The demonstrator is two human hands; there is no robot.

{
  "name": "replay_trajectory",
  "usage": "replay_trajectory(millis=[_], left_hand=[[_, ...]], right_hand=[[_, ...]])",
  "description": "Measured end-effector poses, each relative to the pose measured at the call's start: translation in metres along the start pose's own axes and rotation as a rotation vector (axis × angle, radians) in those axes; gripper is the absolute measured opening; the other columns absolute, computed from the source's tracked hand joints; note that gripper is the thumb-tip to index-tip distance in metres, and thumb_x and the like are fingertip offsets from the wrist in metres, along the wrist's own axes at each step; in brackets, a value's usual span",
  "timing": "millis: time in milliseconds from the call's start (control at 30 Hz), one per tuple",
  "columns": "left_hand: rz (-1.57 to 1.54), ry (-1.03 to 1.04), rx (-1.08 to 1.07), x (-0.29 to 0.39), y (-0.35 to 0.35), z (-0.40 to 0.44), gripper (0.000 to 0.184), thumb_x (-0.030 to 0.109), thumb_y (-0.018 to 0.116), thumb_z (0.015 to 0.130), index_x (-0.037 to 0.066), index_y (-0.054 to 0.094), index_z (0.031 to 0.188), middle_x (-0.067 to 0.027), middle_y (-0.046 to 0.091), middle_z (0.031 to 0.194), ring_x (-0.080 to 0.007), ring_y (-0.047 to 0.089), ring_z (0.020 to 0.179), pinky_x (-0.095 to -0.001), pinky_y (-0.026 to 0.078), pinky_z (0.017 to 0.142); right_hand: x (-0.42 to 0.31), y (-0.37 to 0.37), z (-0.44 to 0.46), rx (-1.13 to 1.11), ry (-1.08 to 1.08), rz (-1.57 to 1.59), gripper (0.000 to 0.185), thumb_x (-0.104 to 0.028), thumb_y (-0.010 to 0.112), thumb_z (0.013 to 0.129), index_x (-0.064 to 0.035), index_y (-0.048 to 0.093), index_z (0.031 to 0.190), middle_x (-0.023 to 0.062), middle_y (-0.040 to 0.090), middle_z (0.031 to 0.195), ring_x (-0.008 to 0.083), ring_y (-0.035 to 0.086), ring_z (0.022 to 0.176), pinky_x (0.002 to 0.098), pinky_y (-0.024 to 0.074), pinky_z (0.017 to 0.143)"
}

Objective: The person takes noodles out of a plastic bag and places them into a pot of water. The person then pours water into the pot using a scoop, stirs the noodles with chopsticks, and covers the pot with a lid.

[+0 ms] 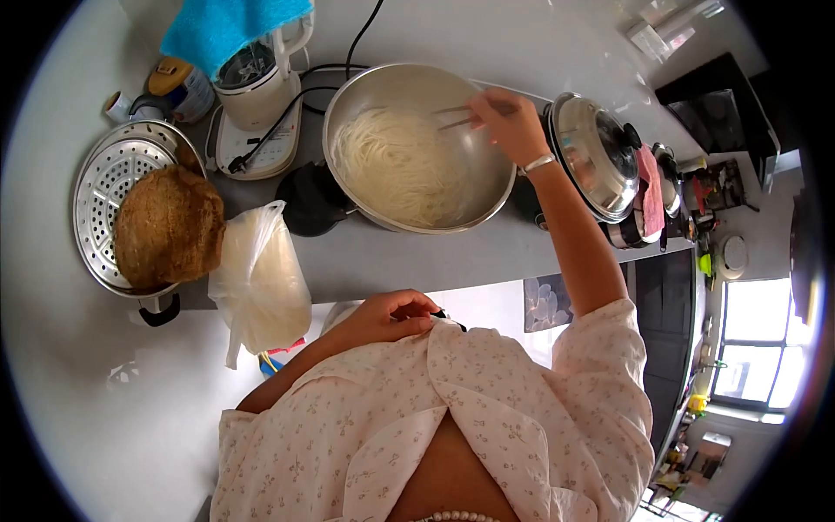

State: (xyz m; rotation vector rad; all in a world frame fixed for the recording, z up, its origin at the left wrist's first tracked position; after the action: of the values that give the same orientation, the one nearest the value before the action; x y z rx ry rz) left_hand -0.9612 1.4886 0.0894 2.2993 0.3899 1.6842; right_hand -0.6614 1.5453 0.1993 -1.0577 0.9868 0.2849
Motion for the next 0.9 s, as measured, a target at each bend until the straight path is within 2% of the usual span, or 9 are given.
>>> replay_trajectory(millis=[67,133,200,267,333,467,667,733,900], left_hand=[[0.001,-0.014,-0.002,0.001,0.0,0.0,0.036,0.024,0.066,0.093,0.005,0.059,0.123,-0.0067,0.063,0.111,-0.0149,0.056,0.107,-0.03,0.043,0.096],[-0.019,-0.01,-0.003,0.001,0.0,0.001,0.035,0.023,0.066,0.093,0.005,0.059,0.123,-0.0067,0.063,0.111,-0.0147,0.056,0.106,-0.03,0.043,0.095],[-0.039,-0.009,-0.009,-0.001,0.001,0.002,0.035,0.023,0.066,0.093,0.005,0.059,0.122,-0.0068,0.063,0.11,-0.0146,0.057,0.105,-0.03,0.043,0.095],[0.011,-0.023,-0.009,-0.006,-0.001,0.007,0.033,0.021,0.065,0.094,0.004,0.059,0.122,-0.0069,0.063,0.109,-0.014,0.057,0.103,-0.0293,0.043,0.094],[-0.025,0.039,-0.013,-0.009,0.0,0.012,0.029,0.021,0.065,0.094,0.004,0.062,0.117,-0.0033,0.063,0.098,-0.0106,0.058,0.095,-0.0252,0.047,0.086],[0.042,-0.025,-0.061,-0.006,0.007,0.023,0.03,0.019,0.066,0.091,0.004,0.062,0.117,-0.0044,0.066,0.101,-0.0105,0.06,0.093,-0.0264,0.047,0.086],[0.064,-0.199,-0.191,-0.012,0.036,0.048,0.031,0.016,0.062,0.091,0.002,0.059,0.119,-0.0056,0.062,0.107,-0.0133,0.058,0.1,-0.0277,0.044,0.094],[0.026,-0.217,-0.171,-0.013,0.049,0.06,0.032,0.017,0.062,0.091,0.002,0.059,0.119,-0.0063,0.062,0.106,-0.0145,0.058,0.099,-0.0289,0.045,0.094],[0.115,-0.267,-0.268,-0.021,0.098,0.102,0.029,0.016,0.06,0.093,0.002,0.059,0.119,-0.0084,0.063,0.106,-0.0165,0.059,0.1,-0.0308,0.046,0.095]], right_hand=[[0.016,0.006,0.003,0.014,-0.043,-0.1,0.028,-0.029,0.061,0.092,-0.0022,0.07,0.094,0.0054,0.068,0.075,0.0121,0.063,0.065,0.0254,0.0474,0.055],[0.022,0.026,-0.005,-0.135,0.134,0.012,0.028,-0.029,0.061,0.092,-0.0025,0.07,0.093,0.0046,0.067,0.074,0.0113,0.063,0.068,0.0253,0.0471,0.056],[0.001,0.025,-0.019,-0.151,0.132,0.061,0.028,-0.028,0.062,0.093,-0.002,0.07,0.093,0.0046,0.067,0.073,0.0102,0.063,0.068,0.0247,0.0475,0.057],[-0.023,0.005,-0.032,-0.09,0.184,0.086,0.028,-0.029,0.063,0.092,-0.0014,0.07,0.093,0.0049,0.067,0.074,0.0096,0.063,0.068,0.0246,0.0492,0.059],[-0.027,-0.017,-0.035,0.031,0.04,0.244,0.029,-0.029,0.062,0.092,-0.0009,0.069,0.091,0.0049,0.067,0.076,0.0103,0.063,0.068,0.0245,0.0501,0.062],[-0.047,-0.053,-0.056,0.074,0.094,0.134,0.035,-0.031,0.056,0.097,-0.0001,0.064,0.084,0.0017,0.063,0.071,0.0098,0.06,0.062,0.0249,0.049,0.062],[-0.017,-0.108,-0.094,0.396,0.136,0.484,0.032,-0.032,0.057,0.097,-0.0022,0.06,0.086,-0.0001,0.057,0.071,0.0091,0.064,0.062,0.0225,0.0447,0.048],[0.004,-0.136,-0.114,0.477,0.091,0.518,0.033,-0.033,0.057,0.097,-0.0026,0.057,0.085,0.0014,0.056,0.071,0.0134,0.067,0.061,0.0243,0.046,0.045],[0.075,-0.206,-0.205,0.827,0.118,1.025,0.036,-0.038,0.055,0.097,-0.0076,0.048,0.078,0.0058,0.054,0.068,0.0228,0.065,0.056,0.0302,0.0462,0.042]])
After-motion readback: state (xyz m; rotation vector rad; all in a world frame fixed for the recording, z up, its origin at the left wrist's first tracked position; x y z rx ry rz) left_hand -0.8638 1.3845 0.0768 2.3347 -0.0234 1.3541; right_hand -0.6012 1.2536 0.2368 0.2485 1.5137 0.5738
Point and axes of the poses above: each hand's wrist, its own z-axis towards the middle knuckle, its own y-axis out of the palm, x = y × z, the point moved 6 cm from there along z, towards the middle knuckle
